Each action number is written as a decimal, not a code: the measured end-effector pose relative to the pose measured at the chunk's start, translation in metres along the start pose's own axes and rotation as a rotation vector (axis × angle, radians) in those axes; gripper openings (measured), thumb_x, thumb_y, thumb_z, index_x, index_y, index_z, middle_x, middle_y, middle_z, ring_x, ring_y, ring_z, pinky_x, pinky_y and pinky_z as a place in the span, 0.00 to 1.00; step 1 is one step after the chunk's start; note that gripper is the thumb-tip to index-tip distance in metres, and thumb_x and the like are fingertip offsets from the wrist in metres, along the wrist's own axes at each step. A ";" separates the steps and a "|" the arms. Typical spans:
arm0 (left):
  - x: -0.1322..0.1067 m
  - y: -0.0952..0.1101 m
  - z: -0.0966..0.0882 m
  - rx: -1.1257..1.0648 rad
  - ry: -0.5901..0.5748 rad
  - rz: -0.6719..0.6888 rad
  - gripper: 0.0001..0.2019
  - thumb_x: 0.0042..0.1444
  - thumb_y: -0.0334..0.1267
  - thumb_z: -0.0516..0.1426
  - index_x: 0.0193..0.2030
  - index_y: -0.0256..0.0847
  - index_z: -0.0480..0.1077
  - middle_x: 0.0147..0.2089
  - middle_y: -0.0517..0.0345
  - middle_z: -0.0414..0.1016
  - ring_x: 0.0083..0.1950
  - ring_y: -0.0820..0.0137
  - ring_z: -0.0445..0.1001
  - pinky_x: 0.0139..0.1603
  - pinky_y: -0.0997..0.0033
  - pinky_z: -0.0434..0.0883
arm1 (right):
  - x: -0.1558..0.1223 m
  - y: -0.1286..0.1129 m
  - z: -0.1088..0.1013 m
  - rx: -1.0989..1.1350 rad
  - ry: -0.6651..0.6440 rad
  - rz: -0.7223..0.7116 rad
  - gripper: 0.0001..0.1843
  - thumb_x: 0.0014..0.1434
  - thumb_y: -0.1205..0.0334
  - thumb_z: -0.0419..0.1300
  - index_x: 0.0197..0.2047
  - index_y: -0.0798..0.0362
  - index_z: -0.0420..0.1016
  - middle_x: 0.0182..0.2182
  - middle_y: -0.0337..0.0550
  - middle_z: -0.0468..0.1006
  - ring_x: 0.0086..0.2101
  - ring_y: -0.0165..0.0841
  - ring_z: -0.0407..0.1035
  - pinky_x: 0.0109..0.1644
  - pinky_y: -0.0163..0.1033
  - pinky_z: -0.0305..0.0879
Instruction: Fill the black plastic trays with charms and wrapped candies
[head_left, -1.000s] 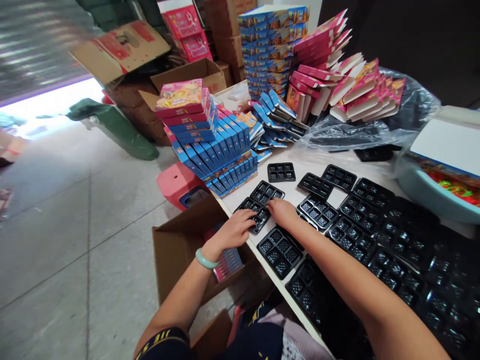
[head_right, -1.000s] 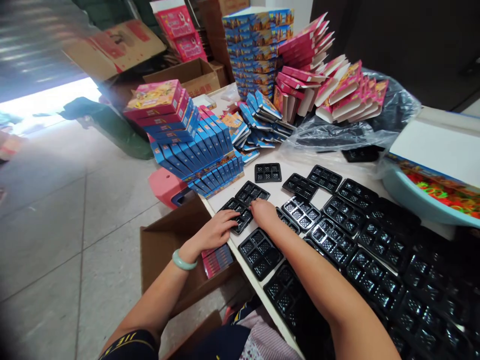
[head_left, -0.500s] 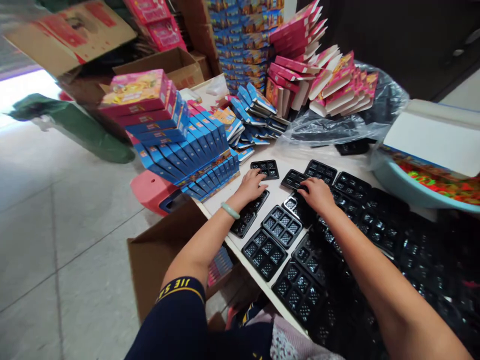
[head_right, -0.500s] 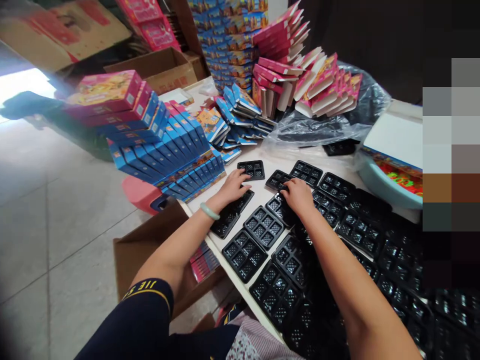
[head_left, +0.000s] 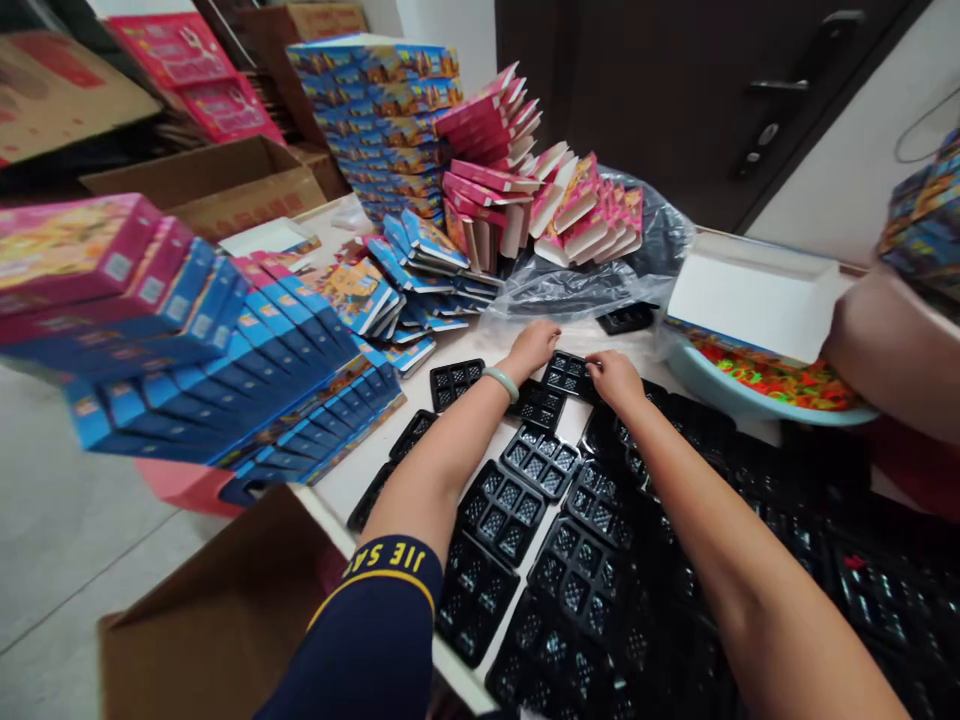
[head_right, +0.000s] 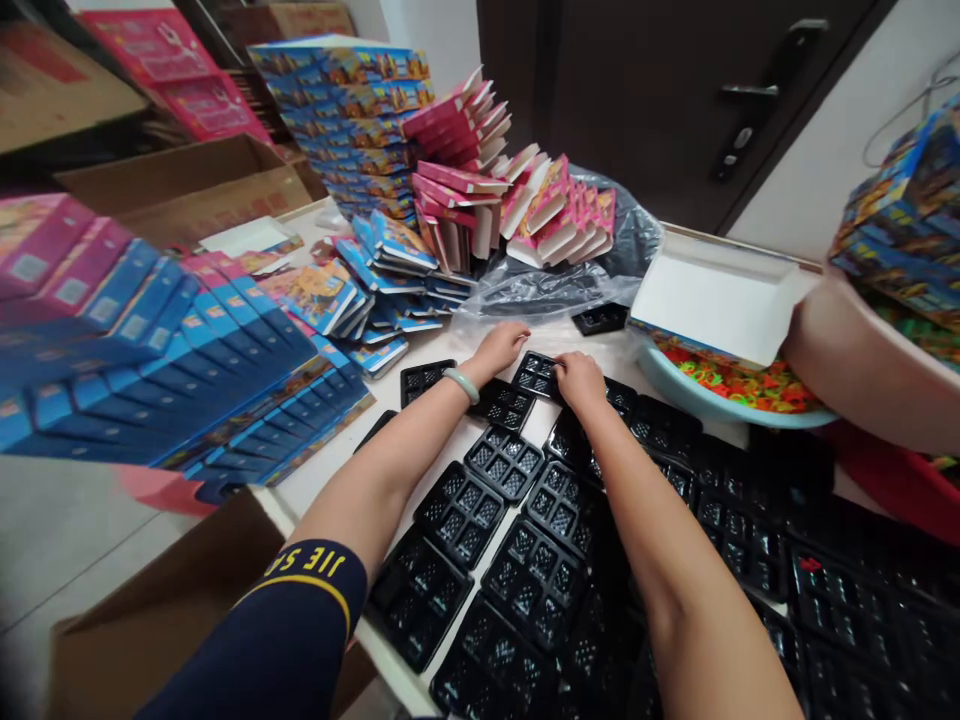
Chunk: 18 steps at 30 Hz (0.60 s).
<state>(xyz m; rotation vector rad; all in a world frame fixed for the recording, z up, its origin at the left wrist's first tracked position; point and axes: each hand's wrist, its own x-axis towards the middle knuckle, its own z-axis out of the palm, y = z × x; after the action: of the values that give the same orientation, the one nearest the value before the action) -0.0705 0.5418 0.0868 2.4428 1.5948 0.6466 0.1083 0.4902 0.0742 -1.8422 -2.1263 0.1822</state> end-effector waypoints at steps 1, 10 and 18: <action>0.011 0.001 0.003 0.032 -0.007 -0.014 0.14 0.61 0.31 0.48 0.49 0.37 0.72 0.51 0.49 0.74 0.54 0.67 0.68 0.56 0.69 0.63 | 0.006 0.002 0.000 -0.012 -0.002 -0.004 0.18 0.63 0.61 0.49 0.51 0.53 0.74 0.49 0.49 0.75 0.50 0.40 0.65 0.53 0.42 0.59; 0.073 -0.014 0.026 0.203 -0.142 -0.187 0.13 0.55 0.24 0.51 0.43 0.25 0.75 0.45 0.32 0.75 0.50 0.57 0.74 0.52 0.63 0.67 | 0.049 0.020 0.010 -0.127 -0.030 -0.042 0.18 0.63 0.64 0.49 0.52 0.53 0.74 0.49 0.49 0.75 0.50 0.40 0.65 0.52 0.41 0.60; 0.079 -0.014 0.037 0.216 -0.125 -0.201 0.14 0.58 0.25 0.48 0.45 0.28 0.73 0.48 0.35 0.73 0.50 0.58 0.74 0.50 0.65 0.67 | 0.054 0.025 0.013 -0.035 0.008 -0.101 0.18 0.65 0.64 0.47 0.50 0.52 0.74 0.46 0.49 0.75 0.47 0.38 0.68 0.51 0.39 0.61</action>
<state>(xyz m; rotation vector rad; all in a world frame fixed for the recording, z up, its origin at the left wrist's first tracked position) -0.0396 0.6223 0.0701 2.3647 1.9121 0.2978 0.1209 0.5484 0.0627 -1.7453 -2.2241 0.1146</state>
